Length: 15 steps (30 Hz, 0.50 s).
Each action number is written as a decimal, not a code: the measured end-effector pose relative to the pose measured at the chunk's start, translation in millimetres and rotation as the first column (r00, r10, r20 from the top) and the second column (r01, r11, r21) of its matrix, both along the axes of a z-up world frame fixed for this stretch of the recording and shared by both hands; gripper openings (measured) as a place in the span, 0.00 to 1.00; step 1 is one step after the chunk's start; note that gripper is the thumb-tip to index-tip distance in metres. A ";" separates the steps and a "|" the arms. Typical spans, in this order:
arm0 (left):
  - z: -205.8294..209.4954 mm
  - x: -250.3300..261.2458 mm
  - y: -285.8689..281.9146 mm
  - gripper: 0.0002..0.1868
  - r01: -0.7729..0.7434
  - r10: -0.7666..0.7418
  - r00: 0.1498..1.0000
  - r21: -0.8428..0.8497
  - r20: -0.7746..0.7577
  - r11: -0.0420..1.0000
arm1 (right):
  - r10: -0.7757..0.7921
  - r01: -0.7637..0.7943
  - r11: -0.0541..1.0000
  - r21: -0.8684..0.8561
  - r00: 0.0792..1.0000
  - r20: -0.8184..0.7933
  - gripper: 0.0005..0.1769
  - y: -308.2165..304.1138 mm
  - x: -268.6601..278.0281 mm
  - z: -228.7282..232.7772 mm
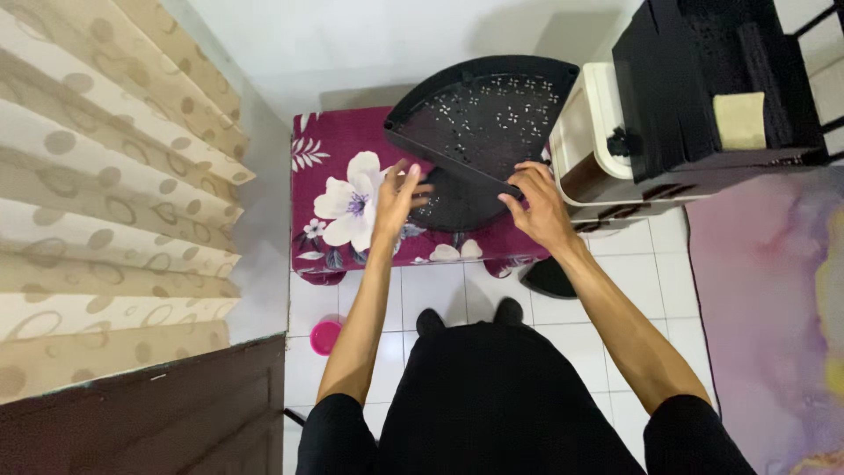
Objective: The person wipes black plastic furniture parts with a cloth, including a perforated tray and several rods. They handle each piece individually, wiping both sides and edges, then place them back on a floral-covered stool or into a black storage unit.
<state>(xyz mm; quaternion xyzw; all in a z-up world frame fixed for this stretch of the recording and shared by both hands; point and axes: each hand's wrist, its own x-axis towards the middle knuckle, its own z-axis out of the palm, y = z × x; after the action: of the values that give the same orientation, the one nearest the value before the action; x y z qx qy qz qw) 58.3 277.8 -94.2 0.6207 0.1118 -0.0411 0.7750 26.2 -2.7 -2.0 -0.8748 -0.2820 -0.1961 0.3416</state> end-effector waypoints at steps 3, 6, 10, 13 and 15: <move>29.7 -5.5 -33.3 0.41 0.121 -0.118 0.993 -0.275 0.031 0.954 | -0.023 0.023 1.000 0.004 0.999 -0.026 0.15 12.8 -6.9 -3.9; 26.7 -5.1 -51.3 0.46 0.000 0.017 0.999 -0.306 0.052 0.952 | -0.010 0.010 1.000 0.026 0.999 -0.034 0.15 18.6 -11.1 -7.2; -1.2 1.1 -52.7 0.36 -0.050 0.080 0.995 -0.398 0.060 0.916 | 0.058 -0.056 0.997 0.058 0.998 -0.032 0.16 15.0 -13.3 -5.8; -6.3 17.3 -20.6 0.36 -0.017 0.073 0.994 -0.557 0.078 0.830 | 0.089 -0.087 0.995 0.052 0.996 -0.032 0.17 2.7 -12.4 0.8; 2.3 23.0 11.4 0.43 -0.073 0.136 0.986 -0.496 0.092 0.865 | 0.120 -0.119 0.992 0.028 0.992 -0.040 0.16 -8.6 -14.6 5.7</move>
<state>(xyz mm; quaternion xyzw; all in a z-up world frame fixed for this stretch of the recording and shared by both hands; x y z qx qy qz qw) 81.3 289.2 -91.9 0.3977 0.0828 0.0127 0.9137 11.7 -11.3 3.7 -0.8557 -0.3242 -0.1606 0.3699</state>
